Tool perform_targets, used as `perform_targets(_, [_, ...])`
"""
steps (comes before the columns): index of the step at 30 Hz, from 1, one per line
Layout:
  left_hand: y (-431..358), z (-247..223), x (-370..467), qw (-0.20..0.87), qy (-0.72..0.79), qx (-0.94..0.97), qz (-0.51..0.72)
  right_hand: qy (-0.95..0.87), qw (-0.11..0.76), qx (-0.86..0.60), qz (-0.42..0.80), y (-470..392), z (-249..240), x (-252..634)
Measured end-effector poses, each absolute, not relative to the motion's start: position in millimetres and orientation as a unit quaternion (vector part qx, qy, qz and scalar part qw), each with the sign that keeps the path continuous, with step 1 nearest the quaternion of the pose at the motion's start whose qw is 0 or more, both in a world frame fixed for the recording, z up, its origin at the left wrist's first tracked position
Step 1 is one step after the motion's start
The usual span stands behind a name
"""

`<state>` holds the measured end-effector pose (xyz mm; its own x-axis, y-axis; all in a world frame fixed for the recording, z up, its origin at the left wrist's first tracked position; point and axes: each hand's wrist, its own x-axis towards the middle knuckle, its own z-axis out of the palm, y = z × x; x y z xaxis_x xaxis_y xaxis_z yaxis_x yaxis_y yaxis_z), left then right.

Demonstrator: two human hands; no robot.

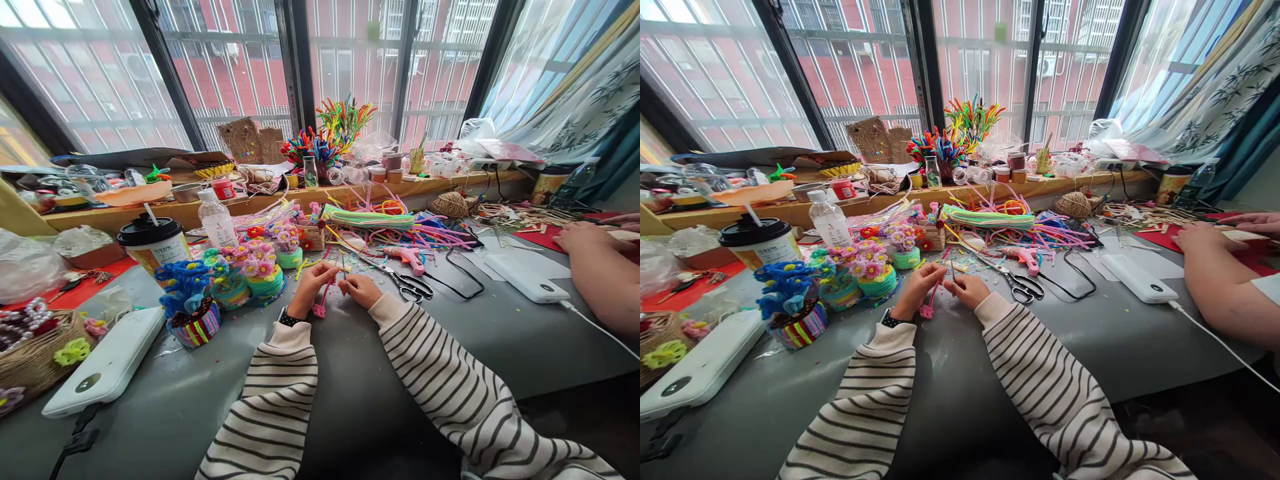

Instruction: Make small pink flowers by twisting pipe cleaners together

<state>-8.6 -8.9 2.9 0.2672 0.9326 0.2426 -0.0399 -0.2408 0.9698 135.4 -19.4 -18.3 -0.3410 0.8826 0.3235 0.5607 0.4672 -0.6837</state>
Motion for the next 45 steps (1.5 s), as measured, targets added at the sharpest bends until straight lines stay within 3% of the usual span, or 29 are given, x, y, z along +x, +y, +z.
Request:
perform_targets(12, [-11.3,6.0,-7.9,0.516,0.355,0.638,0.448,-0.795,0.345,-0.449,0.220,-20.4,-16.9,135.5])
perform_targets(29, [-11.7,6.1,-5.1,0.571,0.347,0.664,0.335,-0.641,0.485,-0.556,0.210,-16.2,-14.6,143.9])
perform_targets(38, [-6.3,4.2,-9.8,0.585,0.355,0.609,0.401,-0.604,0.512,-0.587,0.169,-11.5,-15.0,150.3])
perform_targets(45, [-1.0,5.1,-14.2,0.587,0.376,0.481,0.531,-0.592,0.491,-0.629,0.114,-6.0,-16.9,160.7])
